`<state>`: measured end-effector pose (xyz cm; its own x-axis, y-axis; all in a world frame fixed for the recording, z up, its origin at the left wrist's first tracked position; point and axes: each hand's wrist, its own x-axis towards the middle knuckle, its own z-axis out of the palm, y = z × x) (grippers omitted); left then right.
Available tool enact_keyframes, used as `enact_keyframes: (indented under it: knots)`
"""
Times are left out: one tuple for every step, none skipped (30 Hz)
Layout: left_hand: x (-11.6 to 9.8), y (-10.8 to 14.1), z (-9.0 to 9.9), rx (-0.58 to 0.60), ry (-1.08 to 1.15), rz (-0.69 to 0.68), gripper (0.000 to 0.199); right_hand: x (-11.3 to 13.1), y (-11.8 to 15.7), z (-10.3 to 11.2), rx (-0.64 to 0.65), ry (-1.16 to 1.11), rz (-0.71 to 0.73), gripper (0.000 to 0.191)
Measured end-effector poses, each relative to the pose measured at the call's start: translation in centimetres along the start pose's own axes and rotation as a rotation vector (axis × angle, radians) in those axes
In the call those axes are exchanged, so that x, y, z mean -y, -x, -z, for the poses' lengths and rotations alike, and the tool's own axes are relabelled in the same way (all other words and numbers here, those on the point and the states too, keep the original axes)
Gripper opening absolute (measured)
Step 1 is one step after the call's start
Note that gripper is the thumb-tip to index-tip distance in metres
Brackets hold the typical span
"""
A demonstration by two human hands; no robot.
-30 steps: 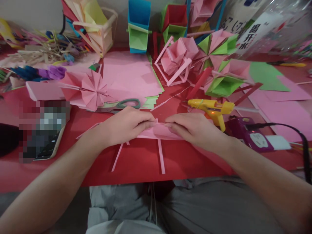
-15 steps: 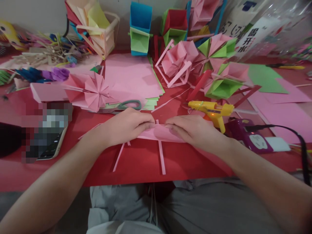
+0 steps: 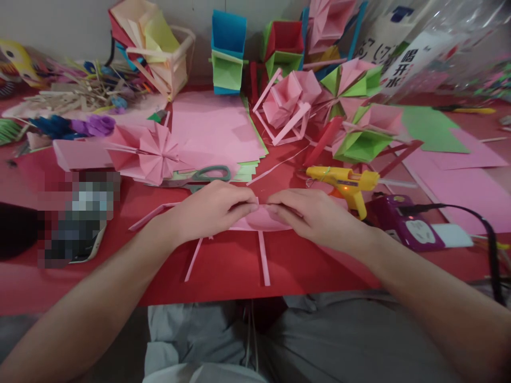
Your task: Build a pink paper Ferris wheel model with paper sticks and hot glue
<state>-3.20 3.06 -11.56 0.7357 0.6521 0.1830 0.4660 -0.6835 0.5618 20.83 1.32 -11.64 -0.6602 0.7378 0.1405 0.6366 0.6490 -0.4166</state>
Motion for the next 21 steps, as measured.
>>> enact_keyframes:
  knots:
    - [0.1, 0.0, -0.1, -0.001, -0.001, -0.004, 0.017, 0.0, 0.0, -0.1, -0.006, -0.004, 0.009, 0.017]
    - [0.1, 0.0, -0.1, -0.003, -0.003, -0.011, 0.016, 0.1, 0.0, -0.1, -0.011, -0.004, 0.016, 0.016]
    - [0.2, 0.0, -0.2, -0.008, -0.004, -0.021, 0.016, 0.1, 0.0, -0.2, -0.016, -0.004, 0.021, 0.015]
    - [0.2, 0.0, -0.2, -0.016, -0.005, -0.029, 0.015, 0.2, 0.0, -0.3, -0.018, -0.003, 0.025, 0.014]
    - [0.2, 0.0, -0.3, -0.022, -0.005, -0.035, 0.015, 0.2, 0.0, -0.3, -0.023, -0.004, 0.026, 0.014]
    - [0.2, 0.0, -0.3, -0.028, -0.001, -0.040, 0.014, 0.2, -0.1, -0.4, -0.031, -0.006, 0.027, 0.014]
    - [0.2, -0.1, -0.3, -0.034, 0.006, -0.039, 0.014, 0.1, -0.1, -0.5, -0.042, -0.009, 0.029, 0.015]
    - [0.2, -0.1, -0.3, -0.043, 0.019, -0.035, 0.013, 0.1, -0.1, -0.6, -0.057, -0.012, 0.028, 0.015]
    - [0.2, -0.1, -0.3, -0.054, 0.036, -0.028, 0.012, 0.1, -0.1, -0.7, -0.072, -0.017, 0.027, 0.015]
    - [0.1, -0.1, -0.3, -0.069, 0.056, -0.021, 0.011, 0.1, -0.2, -0.8, -0.090, -0.026, 0.025, 0.015]
    - [0.1, -0.2, -0.3, -0.085, 0.074, -0.014, 0.010, 0.1, -0.2, -0.9, -0.108, -0.036, 0.025, 0.015]
    - [0.0, -0.2, -0.3, -0.099, 0.090, -0.006, 0.010, 0.1, -0.2, -1.0, -0.124, -0.047, 0.026, 0.015]
    - [0.0, -0.2, -0.3, -0.108, 0.101, 0.002, 0.010, 0.1, -0.3, -1.0, -0.140, -0.057, 0.028, 0.014]
    - [-0.1, -0.2, -0.3, -0.113, 0.109, 0.011, 0.010, 0.1, -0.3, -1.1, -0.154, -0.064, 0.030, 0.013]
    - [-0.1, -0.2, -0.3, -0.115, 0.114, 0.020, 0.010, 0.1, -0.3, -1.1, -0.166, -0.068, 0.031, 0.013]
    - [-0.2, -0.2, -0.3, -0.114, 0.117, 0.031, 0.010, 0.1, -0.2, -1.1, -0.180, -0.068, 0.031, 0.012]
    - [-0.2, -0.2, -0.2, -0.111, 0.120, 0.041, 0.010, 0.1, -0.2, -1.1, -0.191, -0.065, 0.031, 0.012]
    - [-0.3, -0.2, -0.2, -0.107, 0.125, 0.051, 0.010, 0.1, -0.2, -1.1, -0.199, -0.062, 0.033, 0.011]
    - [-0.3, -0.1, -0.2, -0.104, 0.131, 0.060, 0.011, 0.1, -0.1, -1.1, -0.205, -0.060, 0.036, 0.011]
    - [-0.3, -0.1, -0.2, -0.101, 0.140, 0.067, 0.012, 0.1, -0.1, -1.1, -0.209, -0.061, 0.039, 0.012]
    - [-0.3, -0.1, -0.2, -0.099, 0.149, 0.072, 0.012, 0.1, 0.0, -1.1, -0.212, -0.066, 0.043, 0.012]
